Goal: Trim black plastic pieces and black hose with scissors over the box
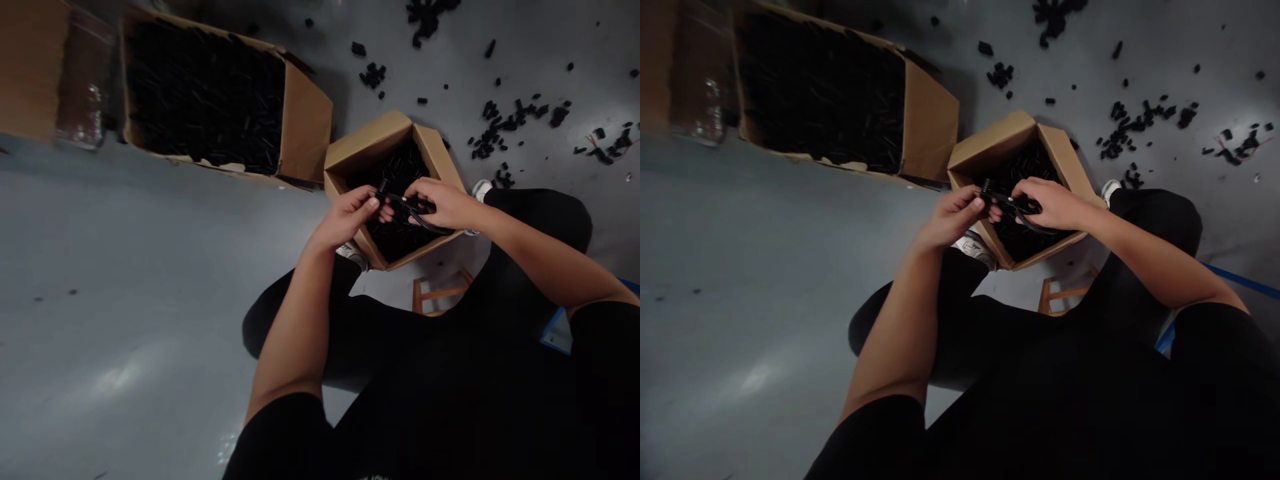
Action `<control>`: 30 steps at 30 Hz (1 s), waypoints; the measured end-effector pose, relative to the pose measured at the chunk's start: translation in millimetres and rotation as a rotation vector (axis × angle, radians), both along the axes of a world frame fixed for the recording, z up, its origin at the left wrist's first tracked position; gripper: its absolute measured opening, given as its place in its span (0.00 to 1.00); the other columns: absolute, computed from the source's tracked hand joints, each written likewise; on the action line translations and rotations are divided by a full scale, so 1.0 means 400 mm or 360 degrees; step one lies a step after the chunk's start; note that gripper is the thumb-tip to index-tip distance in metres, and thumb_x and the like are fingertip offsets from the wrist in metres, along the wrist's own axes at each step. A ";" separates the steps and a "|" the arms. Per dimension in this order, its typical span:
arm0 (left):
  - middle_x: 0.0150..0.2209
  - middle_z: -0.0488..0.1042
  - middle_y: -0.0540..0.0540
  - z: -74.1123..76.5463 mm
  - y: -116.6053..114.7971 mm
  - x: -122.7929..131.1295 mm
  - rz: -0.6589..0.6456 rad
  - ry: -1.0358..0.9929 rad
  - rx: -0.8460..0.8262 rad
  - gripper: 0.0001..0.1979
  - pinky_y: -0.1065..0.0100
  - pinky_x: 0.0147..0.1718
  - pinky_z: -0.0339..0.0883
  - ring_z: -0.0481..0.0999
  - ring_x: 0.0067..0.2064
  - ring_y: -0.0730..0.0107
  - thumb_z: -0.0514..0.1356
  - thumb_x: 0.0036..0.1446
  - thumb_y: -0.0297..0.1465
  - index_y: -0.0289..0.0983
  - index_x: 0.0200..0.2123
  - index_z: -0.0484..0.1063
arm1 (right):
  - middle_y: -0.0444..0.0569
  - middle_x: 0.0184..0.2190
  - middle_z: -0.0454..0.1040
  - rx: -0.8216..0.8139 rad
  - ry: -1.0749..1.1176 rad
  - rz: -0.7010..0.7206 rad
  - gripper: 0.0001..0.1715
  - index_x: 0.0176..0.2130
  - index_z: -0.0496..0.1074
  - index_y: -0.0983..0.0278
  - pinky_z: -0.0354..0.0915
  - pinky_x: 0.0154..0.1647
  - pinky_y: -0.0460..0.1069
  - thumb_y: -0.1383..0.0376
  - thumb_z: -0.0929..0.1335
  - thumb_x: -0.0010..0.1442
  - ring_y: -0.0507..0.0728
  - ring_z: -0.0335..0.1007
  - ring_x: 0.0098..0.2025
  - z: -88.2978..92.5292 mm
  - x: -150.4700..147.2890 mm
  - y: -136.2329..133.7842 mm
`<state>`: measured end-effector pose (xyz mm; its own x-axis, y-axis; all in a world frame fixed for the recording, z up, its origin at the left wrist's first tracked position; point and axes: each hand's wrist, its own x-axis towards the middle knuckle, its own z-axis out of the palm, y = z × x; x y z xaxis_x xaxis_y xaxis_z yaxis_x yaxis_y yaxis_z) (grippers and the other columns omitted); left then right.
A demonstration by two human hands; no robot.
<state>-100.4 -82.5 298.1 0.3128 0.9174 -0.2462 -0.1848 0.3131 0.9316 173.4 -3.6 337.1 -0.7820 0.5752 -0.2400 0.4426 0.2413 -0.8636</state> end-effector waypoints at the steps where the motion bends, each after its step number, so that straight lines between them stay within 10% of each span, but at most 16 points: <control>1: 0.36 0.87 0.41 0.003 0.000 0.002 -0.0032 -0.0010 -0.0021 0.29 0.68 0.39 0.85 0.89 0.37 0.65 0.75 0.66 0.58 0.35 0.43 0.82 | 0.53 0.53 0.77 -0.0008 -0.0005 0.0000 0.24 0.56 0.78 0.62 0.70 0.53 0.55 0.58 0.78 0.64 0.59 0.73 0.47 0.002 -0.001 -0.002; 12: 0.25 0.76 0.46 0.019 -0.005 0.024 0.0006 -0.0245 -0.0377 0.33 0.68 0.27 0.74 0.78 0.27 0.67 0.81 0.54 0.60 0.35 0.35 0.83 | 0.48 0.43 0.75 -0.0209 0.0159 -0.0070 0.22 0.52 0.77 0.61 0.69 0.48 0.54 0.58 0.78 0.61 0.58 0.72 0.44 -0.017 -0.002 -0.017; 22: 0.27 0.76 0.50 -0.011 0.000 0.054 0.0114 0.0265 0.0032 0.35 0.68 0.30 0.69 0.74 0.27 0.70 0.75 0.58 0.66 0.39 0.37 0.75 | 0.53 0.53 0.75 -0.0122 0.0068 -0.0129 0.26 0.54 0.74 0.62 0.68 0.45 0.53 0.55 0.78 0.60 0.56 0.69 0.41 -0.023 -0.014 -0.024; 30: 0.30 0.80 0.46 0.003 -0.002 0.032 0.0212 0.0454 0.0138 0.34 0.64 0.36 0.70 0.76 0.31 0.65 0.68 0.66 0.66 0.39 0.35 0.79 | 0.41 0.34 0.71 -0.0315 0.0029 -0.0181 0.23 0.52 0.74 0.63 0.62 0.45 0.53 0.53 0.76 0.64 0.55 0.66 0.37 -0.010 -0.021 -0.020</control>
